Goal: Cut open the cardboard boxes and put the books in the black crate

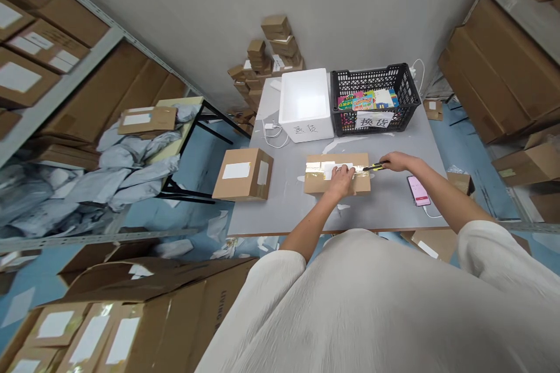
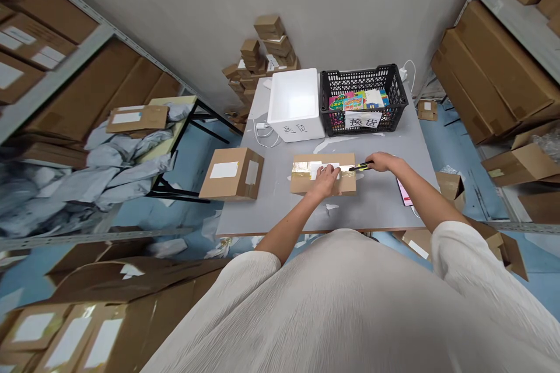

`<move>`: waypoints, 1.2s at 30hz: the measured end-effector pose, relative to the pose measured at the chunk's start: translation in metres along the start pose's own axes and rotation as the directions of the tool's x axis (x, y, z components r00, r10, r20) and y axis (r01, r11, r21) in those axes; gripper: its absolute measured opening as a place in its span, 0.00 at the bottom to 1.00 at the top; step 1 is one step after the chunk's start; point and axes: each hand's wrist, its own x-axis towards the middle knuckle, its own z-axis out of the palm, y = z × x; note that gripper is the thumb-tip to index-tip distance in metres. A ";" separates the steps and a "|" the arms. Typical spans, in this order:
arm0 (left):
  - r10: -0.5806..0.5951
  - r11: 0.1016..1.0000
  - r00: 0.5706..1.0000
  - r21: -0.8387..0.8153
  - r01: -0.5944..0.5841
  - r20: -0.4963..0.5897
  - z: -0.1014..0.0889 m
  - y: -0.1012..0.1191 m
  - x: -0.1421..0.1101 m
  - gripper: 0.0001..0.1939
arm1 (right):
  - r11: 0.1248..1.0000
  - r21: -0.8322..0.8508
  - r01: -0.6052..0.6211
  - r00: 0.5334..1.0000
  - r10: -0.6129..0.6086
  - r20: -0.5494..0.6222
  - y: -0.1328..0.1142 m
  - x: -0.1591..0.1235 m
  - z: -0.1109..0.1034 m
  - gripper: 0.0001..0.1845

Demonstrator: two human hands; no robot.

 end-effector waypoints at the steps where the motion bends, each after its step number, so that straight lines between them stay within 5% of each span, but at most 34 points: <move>1: -0.003 1.000 1.000 -0.005 0.003 0.001 0.000 0.000 0.000 0.49 | 0.995 0.094 -0.012 1.000 0.009 0.029 0.006 -0.002 0.003 0.16; 7: -0.010 1.000 1.000 -0.012 0.010 0.006 -0.001 0.002 -0.001 0.49 | 0.895 0.445 0.012 0.997 -0.047 0.068 0.025 -0.027 0.032 0.24; 14: -0.027 1.000 0.999 -0.008 0.027 0.020 -0.005 0.004 -0.002 0.49 | 0.796 0.605 0.004 1.000 -0.005 0.000 0.002 -0.036 0.054 0.32; 32: -0.025 1.000 1.000 0.012 0.025 0.014 -0.009 0.007 -0.002 0.51 | 0.780 0.624 0.041 0.999 -0.047 -0.008 0.005 -0.064 0.073 0.31; 36: -0.012 1.000 0.999 0.018 0.011 0.042 -0.012 0.006 -0.002 0.48 | 0.732 0.681 0.023 0.995 0.048 -0.085 0.008 -0.065 0.081 0.30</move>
